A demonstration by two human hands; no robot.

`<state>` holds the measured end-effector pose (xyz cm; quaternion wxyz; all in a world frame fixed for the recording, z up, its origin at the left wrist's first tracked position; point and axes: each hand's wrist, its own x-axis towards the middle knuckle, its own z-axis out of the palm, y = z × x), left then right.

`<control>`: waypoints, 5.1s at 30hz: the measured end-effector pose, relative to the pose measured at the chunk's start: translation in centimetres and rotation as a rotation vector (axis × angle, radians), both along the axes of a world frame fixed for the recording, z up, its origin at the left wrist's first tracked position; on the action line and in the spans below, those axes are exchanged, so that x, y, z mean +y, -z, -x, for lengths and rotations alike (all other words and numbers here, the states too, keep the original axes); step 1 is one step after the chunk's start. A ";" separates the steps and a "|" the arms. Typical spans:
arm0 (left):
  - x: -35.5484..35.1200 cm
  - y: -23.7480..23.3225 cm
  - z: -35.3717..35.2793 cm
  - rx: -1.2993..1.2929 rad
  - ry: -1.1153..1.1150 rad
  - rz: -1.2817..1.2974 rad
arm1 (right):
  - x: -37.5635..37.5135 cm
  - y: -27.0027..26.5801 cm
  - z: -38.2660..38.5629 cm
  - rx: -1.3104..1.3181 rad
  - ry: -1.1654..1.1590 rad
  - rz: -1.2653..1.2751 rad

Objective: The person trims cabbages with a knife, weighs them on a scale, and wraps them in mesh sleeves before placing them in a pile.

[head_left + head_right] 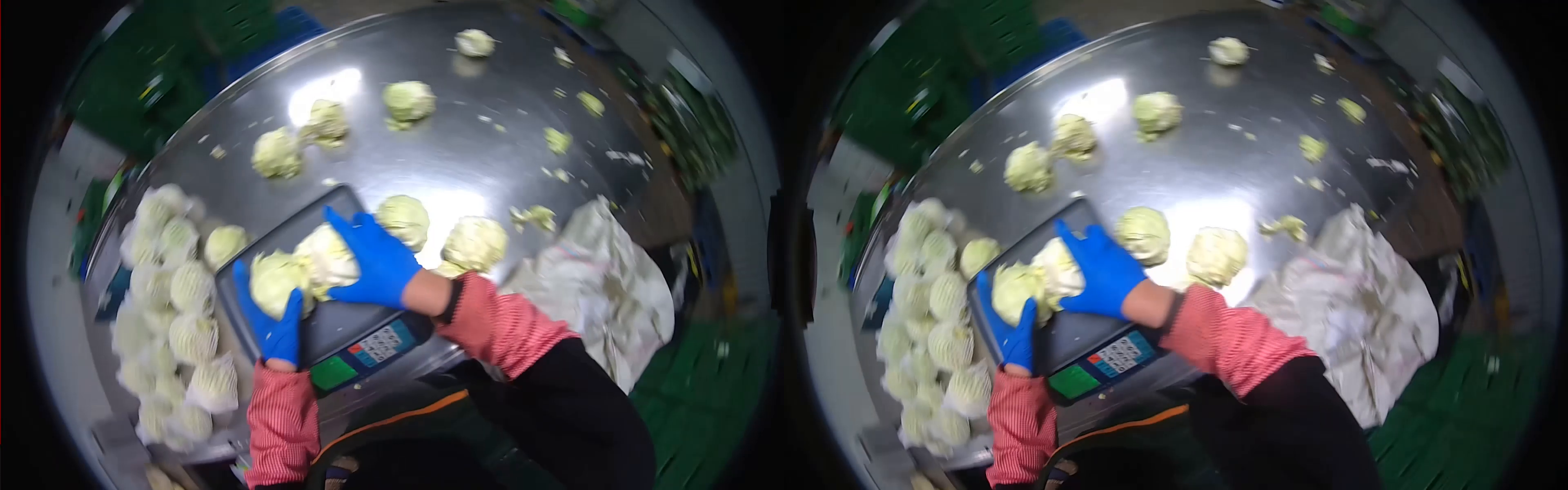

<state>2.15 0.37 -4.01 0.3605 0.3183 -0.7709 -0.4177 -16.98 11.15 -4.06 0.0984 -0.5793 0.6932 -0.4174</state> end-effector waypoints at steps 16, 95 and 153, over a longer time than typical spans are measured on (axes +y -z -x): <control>10.0 -2.6 -1.2 0.124 0.407 -0.107 | 39.6 4.8 10.1 0.259 1.385 -0.645; -5.2 3.0 -4.0 0.182 0.495 -0.578 | -0.2 -1.3 2.0 -1.668 -0.330 -0.216; -32.9 7.3 -2.4 0.022 -0.335 0.310 | -36.3 5.7 -0.6 -0.531 -0.018 -0.171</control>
